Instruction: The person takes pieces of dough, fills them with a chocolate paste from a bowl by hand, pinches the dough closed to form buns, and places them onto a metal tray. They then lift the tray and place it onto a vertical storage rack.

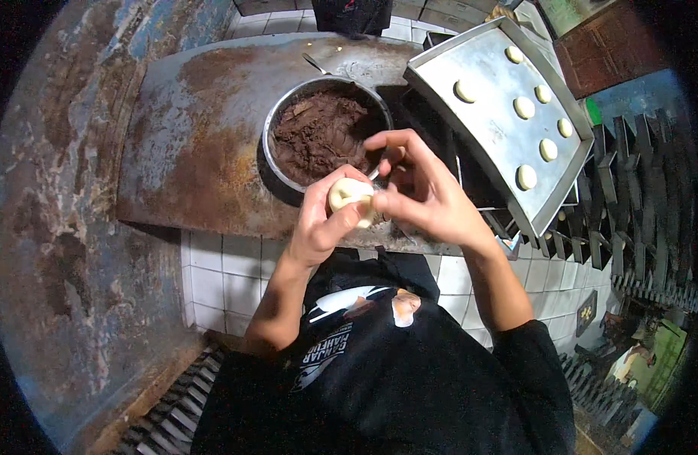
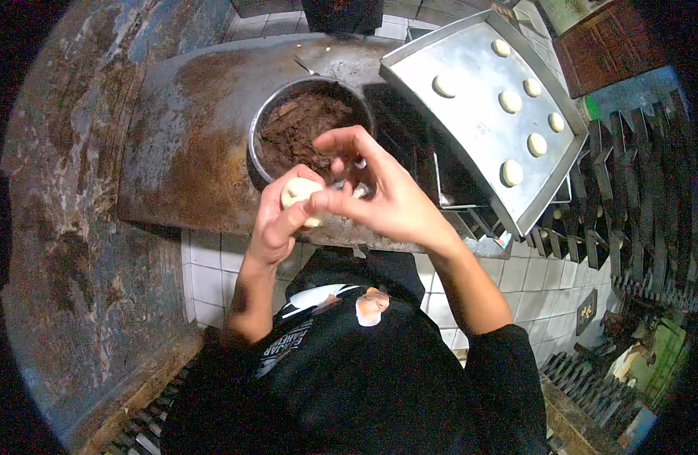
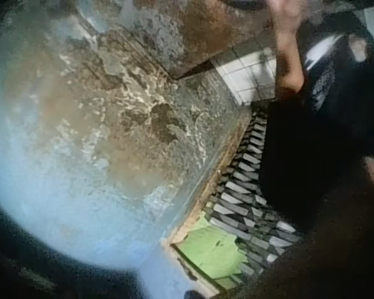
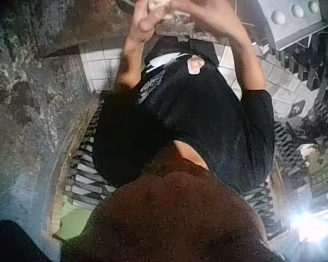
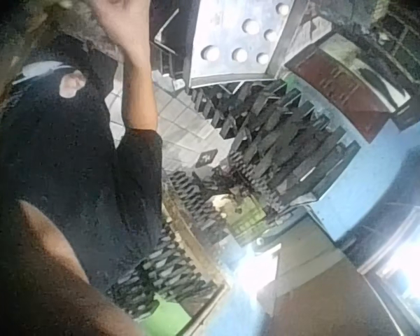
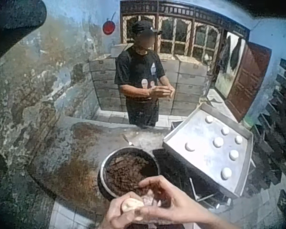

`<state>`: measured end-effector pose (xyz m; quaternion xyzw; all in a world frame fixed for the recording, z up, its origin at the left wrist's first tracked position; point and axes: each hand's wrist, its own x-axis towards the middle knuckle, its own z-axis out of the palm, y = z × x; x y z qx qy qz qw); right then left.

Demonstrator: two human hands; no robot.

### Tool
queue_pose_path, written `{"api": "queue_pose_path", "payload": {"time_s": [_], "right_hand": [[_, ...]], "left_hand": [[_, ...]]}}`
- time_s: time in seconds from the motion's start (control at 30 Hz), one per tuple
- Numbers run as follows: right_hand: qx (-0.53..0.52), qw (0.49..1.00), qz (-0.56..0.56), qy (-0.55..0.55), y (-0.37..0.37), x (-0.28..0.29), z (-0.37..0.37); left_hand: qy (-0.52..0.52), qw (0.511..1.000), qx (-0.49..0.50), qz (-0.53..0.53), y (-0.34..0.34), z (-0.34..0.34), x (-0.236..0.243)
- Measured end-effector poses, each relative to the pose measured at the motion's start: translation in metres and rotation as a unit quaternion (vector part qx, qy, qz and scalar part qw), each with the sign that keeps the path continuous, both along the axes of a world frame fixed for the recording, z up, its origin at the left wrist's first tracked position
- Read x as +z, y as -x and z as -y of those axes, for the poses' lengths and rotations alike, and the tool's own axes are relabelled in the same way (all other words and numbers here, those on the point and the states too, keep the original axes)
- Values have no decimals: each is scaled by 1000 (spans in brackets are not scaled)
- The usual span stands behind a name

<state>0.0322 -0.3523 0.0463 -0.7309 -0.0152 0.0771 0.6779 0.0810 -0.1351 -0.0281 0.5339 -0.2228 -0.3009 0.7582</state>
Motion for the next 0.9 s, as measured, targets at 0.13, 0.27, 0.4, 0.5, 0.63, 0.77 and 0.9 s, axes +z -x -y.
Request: {"api": "queue_pose_path", "payload": {"time_s": [0.13, 0.27, 0.4, 0.5, 0.63, 0.77, 0.9], "right_hand": [[52, 918, 284, 271, 7, 16, 11], [-21, 946, 272, 178, 16, 5, 33], [-140, 984, 85, -76, 33, 0, 54], [-106, 897, -114, -413, 48, -13, 74], [-87, 842, -74, -528, 66, -15, 73], [-219, 894, 78, -383, 74, -20, 107], [-169, 909, 121, -362, 86, -27, 152]], "left_hand": [[8, 995, 15, -99, 7, 20, 11], [27, 981, -4, -194, 3, 38, 34], [60, 988, 25, -139, 13, 73, 80], [6, 991, 126, 36, 25, 121, 92], [26, 960, 138, 244, 24, 175, 98], [100, 992, 42, 67, 55, 221, 120], [156, 985, 16, 72, 64, 243, 118]]}}
